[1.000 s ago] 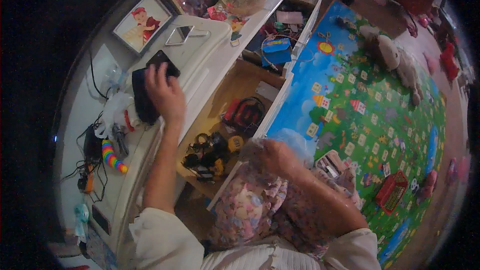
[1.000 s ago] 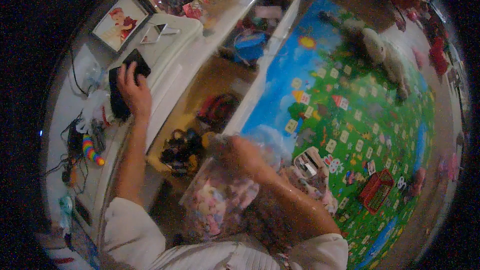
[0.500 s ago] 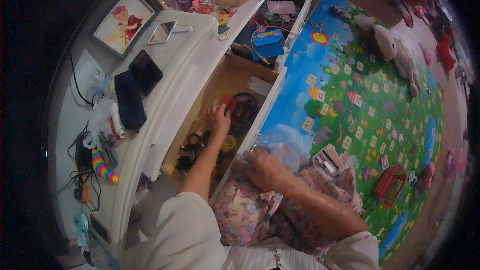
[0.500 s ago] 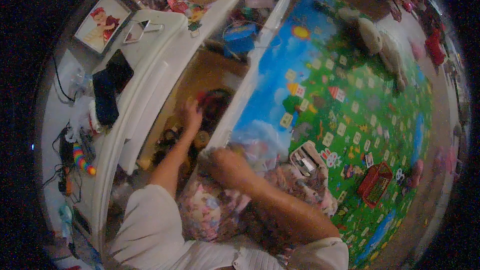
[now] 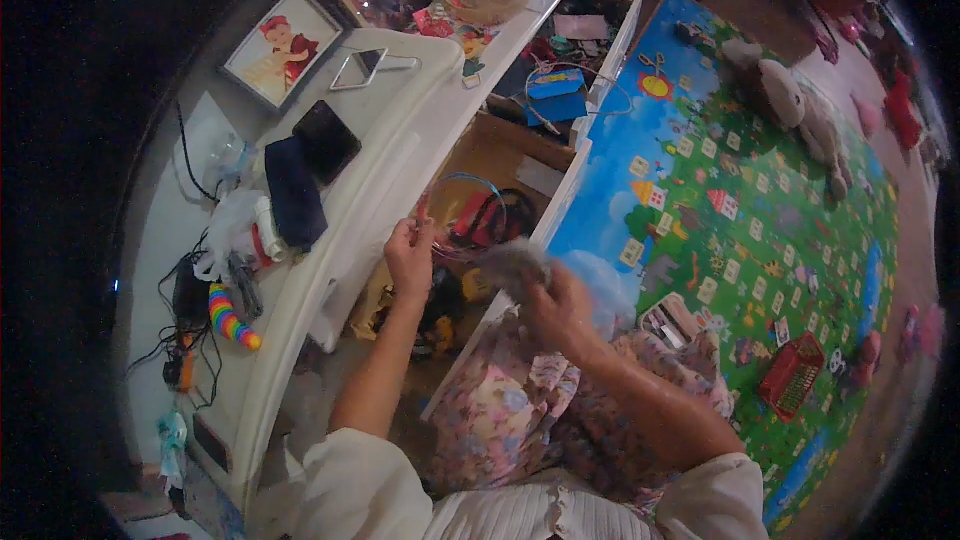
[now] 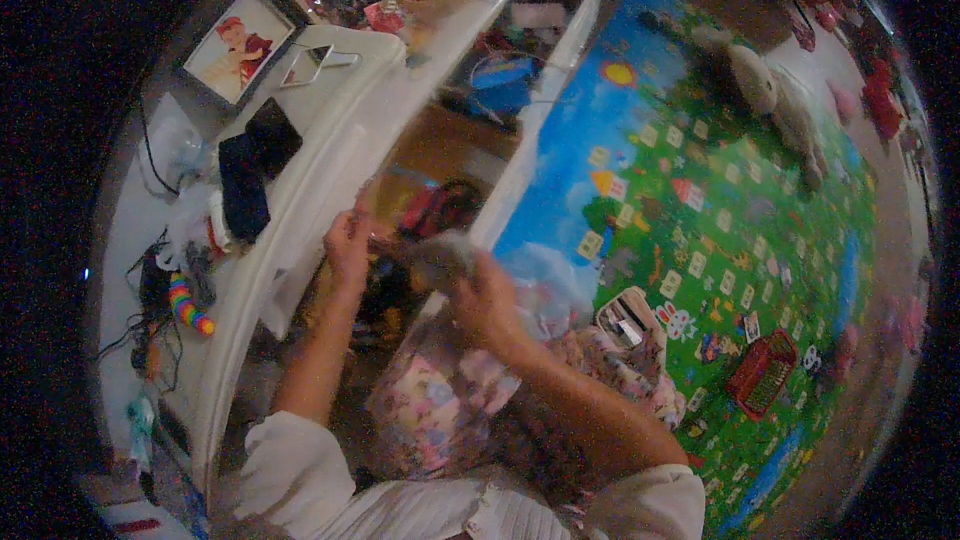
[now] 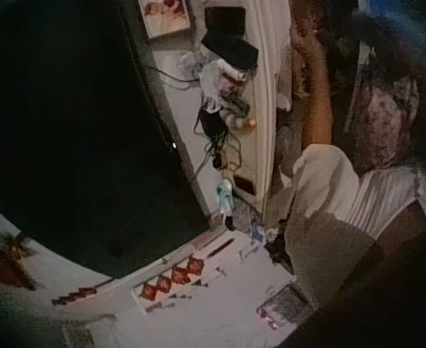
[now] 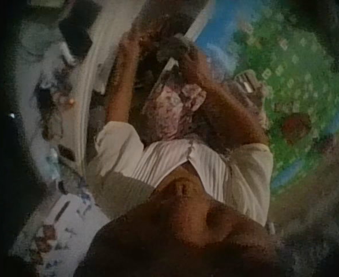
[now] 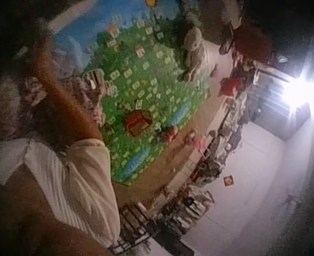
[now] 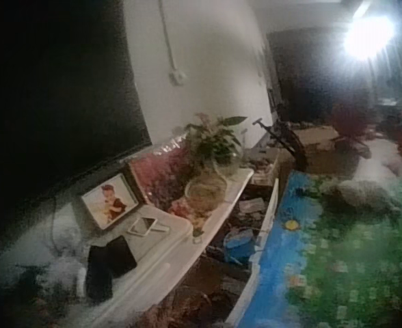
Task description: The person takes various items out of a drawer, including a toy, a small electronic device, a red box, a measuring tape, sunglasses, and small figures, and places them on the cabinet top or a nearby cloth.
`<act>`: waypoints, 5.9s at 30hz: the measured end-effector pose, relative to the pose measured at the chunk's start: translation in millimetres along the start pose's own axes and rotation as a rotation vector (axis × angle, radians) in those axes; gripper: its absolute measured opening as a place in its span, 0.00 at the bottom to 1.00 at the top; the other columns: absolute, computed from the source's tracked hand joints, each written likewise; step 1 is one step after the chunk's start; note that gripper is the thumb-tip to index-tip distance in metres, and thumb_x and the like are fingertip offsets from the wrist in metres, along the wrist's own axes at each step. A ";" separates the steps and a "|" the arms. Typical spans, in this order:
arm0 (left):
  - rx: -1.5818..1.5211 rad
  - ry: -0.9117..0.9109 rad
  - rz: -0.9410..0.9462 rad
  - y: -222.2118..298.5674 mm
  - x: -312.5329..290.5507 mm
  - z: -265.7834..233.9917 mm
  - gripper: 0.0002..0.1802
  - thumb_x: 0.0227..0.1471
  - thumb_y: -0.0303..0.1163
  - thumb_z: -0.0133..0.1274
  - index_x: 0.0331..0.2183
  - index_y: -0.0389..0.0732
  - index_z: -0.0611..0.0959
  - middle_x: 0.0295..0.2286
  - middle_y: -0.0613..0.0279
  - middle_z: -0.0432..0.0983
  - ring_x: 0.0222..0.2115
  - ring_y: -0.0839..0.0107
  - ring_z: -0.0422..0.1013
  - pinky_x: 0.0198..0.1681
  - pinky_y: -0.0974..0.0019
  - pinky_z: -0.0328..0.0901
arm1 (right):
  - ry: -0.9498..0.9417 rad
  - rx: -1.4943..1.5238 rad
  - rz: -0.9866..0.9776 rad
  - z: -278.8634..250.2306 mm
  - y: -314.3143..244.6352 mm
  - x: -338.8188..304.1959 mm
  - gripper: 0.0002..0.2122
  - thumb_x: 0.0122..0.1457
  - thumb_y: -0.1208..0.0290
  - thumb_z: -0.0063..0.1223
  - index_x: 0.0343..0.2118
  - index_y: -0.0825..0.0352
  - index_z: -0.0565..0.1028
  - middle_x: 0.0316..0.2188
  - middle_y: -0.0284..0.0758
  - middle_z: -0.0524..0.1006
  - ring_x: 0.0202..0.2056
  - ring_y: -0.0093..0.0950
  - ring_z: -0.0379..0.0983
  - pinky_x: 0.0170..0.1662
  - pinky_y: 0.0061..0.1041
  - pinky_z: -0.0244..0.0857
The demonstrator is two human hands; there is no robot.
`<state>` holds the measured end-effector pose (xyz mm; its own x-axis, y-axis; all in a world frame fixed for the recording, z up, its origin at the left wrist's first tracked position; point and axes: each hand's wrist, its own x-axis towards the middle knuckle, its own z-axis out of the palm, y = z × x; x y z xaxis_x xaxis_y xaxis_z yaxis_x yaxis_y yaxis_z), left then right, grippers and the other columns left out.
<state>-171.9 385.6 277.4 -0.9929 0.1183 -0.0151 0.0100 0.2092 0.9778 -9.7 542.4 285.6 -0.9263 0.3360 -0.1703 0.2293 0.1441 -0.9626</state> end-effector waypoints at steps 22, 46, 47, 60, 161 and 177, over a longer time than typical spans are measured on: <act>-0.252 0.222 0.234 95.6 -38.2 64.4 0.10 0.55 0.39 0.45 0.33 0.43 0.72 0.22 0.72 0.62 0.20 0.85 0.57 0.20 0.80 0.53 | -0.113 0.752 -0.091 -7.6 -36.9 0.6 0.18 0.59 0.62 0.46 0.50 0.66 0.65 0.42 0.32 0.71 0.43 0.23 0.65 0.48 0.24 0.60; -0.335 0.209 -0.023 115.9 65.0 -104.3 0.08 0.51 0.30 0.47 0.33 0.35 0.72 0.20 0.57 0.69 0.19 0.69 0.71 0.21 0.69 0.67 | 0.423 0.857 0.238 -82.1 -41.5 38.3 0.21 0.56 0.54 0.48 0.46 0.66 0.67 0.36 0.37 0.74 0.35 0.29 0.72 0.38 0.29 0.68; -0.336 0.207 -0.032 110.9 54.6 -94.7 0.08 0.51 0.30 0.47 0.33 0.35 0.72 0.20 0.57 0.69 0.19 0.69 0.71 0.21 0.69 0.67 | 0.427 0.852 0.245 -86.6 -39.5 40.1 0.21 0.56 0.54 0.48 0.46 0.66 0.67 0.36 0.37 0.74 0.35 0.29 0.72 0.38 0.29 0.68; 1.333 -0.602 0.894 -141.5 27.8 43.4 0.17 0.35 0.26 0.54 0.35 0.41 0.79 0.41 0.58 0.70 0.46 0.64 0.63 0.48 0.56 0.57 | 0.403 0.941 0.158 -95.2 -35.5 41.1 0.19 0.57 0.56 0.47 0.42 0.68 0.69 0.35 0.37 0.74 0.34 0.31 0.73 0.37 0.31 0.68; 0.449 -0.154 0.805 104.9 -86.3 38.4 0.17 0.49 0.36 0.52 0.39 0.36 0.72 0.35 0.51 0.68 0.37 0.52 0.63 0.43 0.56 0.56 | -0.347 0.622 0.028 -33.8 -51.2 -7.0 0.14 0.60 0.62 0.45 0.43 0.67 0.70 0.33 0.28 0.72 0.35 0.20 0.66 0.40 0.21 0.61; 1.392 0.456 0.405 105.7 59.3 -186.6 0.16 0.48 0.38 0.52 0.40 0.44 0.74 0.38 0.56 0.70 0.42 0.56 0.64 0.45 0.51 0.58 | -0.349 -0.275 -0.012 -19.0 -39.9 -10.4 0.19 0.56 0.56 0.47 0.40 0.69 0.73 0.30 0.43 0.77 0.33 0.36 0.74 0.39 0.33 0.66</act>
<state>-251.9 233.6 418.8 -0.8441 0.1443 0.5164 0.1240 0.9895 -0.0738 -3.5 550.8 329.7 -0.9640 0.0047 -0.2657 0.2449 0.4039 -0.8814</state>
